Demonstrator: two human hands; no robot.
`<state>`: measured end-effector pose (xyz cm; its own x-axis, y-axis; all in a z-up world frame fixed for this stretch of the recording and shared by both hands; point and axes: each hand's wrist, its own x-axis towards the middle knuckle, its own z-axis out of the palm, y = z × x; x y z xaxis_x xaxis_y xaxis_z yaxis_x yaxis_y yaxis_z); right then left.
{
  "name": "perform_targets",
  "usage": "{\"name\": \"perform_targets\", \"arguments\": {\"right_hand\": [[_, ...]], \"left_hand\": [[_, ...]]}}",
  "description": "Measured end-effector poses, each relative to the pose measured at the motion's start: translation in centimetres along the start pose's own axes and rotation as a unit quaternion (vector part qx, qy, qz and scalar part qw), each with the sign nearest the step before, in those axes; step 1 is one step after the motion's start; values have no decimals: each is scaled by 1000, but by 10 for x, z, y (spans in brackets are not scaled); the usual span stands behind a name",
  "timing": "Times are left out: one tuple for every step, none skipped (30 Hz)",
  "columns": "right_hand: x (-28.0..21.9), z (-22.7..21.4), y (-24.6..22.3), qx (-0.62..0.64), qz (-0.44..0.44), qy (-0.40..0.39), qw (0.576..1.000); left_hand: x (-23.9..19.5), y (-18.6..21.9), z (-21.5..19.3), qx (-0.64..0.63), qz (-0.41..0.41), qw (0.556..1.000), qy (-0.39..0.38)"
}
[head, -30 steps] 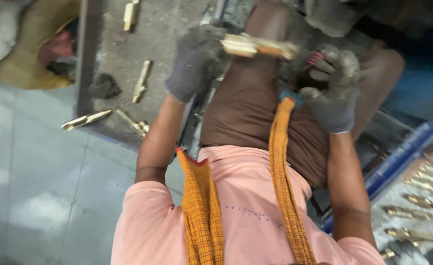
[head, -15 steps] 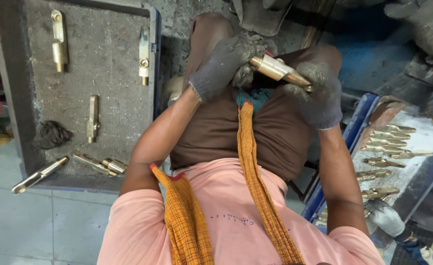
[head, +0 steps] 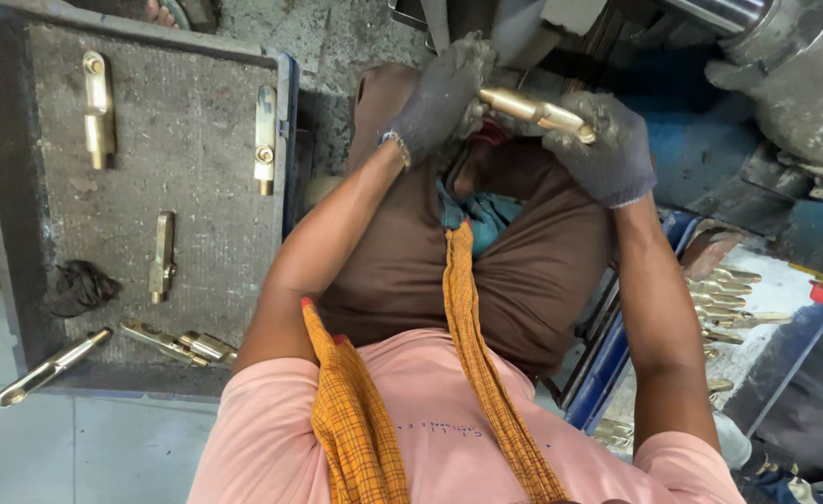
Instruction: The person sits on the floor and polishes brass-colored metal components using a rotating buffing wheel on a stationary machine, handling the parts individually to press them against the abrasive surface.
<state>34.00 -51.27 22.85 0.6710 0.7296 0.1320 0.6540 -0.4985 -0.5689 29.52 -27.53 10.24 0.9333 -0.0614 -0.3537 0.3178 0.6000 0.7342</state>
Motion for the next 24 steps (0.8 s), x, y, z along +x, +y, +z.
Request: {"name": "perform_targets", "arguments": {"right_hand": [[5,3,7,-14,-2,-10,1000],[7,6,12,-15,-2,-11,1000],[10,8,17,-25,-11,-1,1000],[11,10,21,-35,-18,7,999],[13,11,24,-35,-17,3,999],[14,12,27,-38,-22,0,999],[15,13,30,-41,-27,-3,999],[15,15,31,-40,-23,-8,999],[15,17,31,-37,-21,-5,999],[15,19,32,-35,-19,-1,999],[15,21,33,-35,-17,-5,999],[14,22,34,-25,-17,-3,1000],[12,24,36,-15,-18,0,1000],[11,26,40,-15,-16,-3,1000],[9,26,44,-58,-47,-30,997],[7,26,49,-101,-78,-57,990],[5,28,53,-101,-77,-59,990],[3,33,56,-68,7,-80,994],[1,35,59,-33,91,-102,990],[1,35,61,-34,91,-102,990],[0,34,62,-151,16,-137,979],[2,34,62,-264,-60,-168,948],[4,33,61,-266,-60,-167,948],[7,31,60,-196,-31,-182,963]], "left_hand": [[6,-2,0,-1,1,1000,0],[12,-4,1,4,-13,1000,28],[18,-6,1,9,-27,998,56],[22,-9,1,13,-44,995,85],[26,-13,0,16,-61,991,114],[30,-19,-2,20,-79,986,143],[35,-24,-7,18,-83,986,143],[39,-30,-13,348,168,911,143],[43,-36,-18,617,389,674,116],[43,-43,-20,615,387,677,116],[40,-51,-21,531,290,789,105],[39,-58,-22,432,185,878,88],[42,-63,-23,429,182,880,88],[48,-68,-23,509,267,810,114],[51,-71,-25,580,346,725,137],[54,-74,-26,578,345,727,137],[55,-74,-26,564,327,747,128],[55,-72,-25,549,310,767,120],[52,-69,-24,547,309,768,121],[48,-63,-23,557,310,761,120],[43,-57,-20,568,310,753,120],[41,-52,-16,567,311,753,119],[40,-50,-11,369,199,897,142],[40,-51,-10,144,71,975,152]]}}
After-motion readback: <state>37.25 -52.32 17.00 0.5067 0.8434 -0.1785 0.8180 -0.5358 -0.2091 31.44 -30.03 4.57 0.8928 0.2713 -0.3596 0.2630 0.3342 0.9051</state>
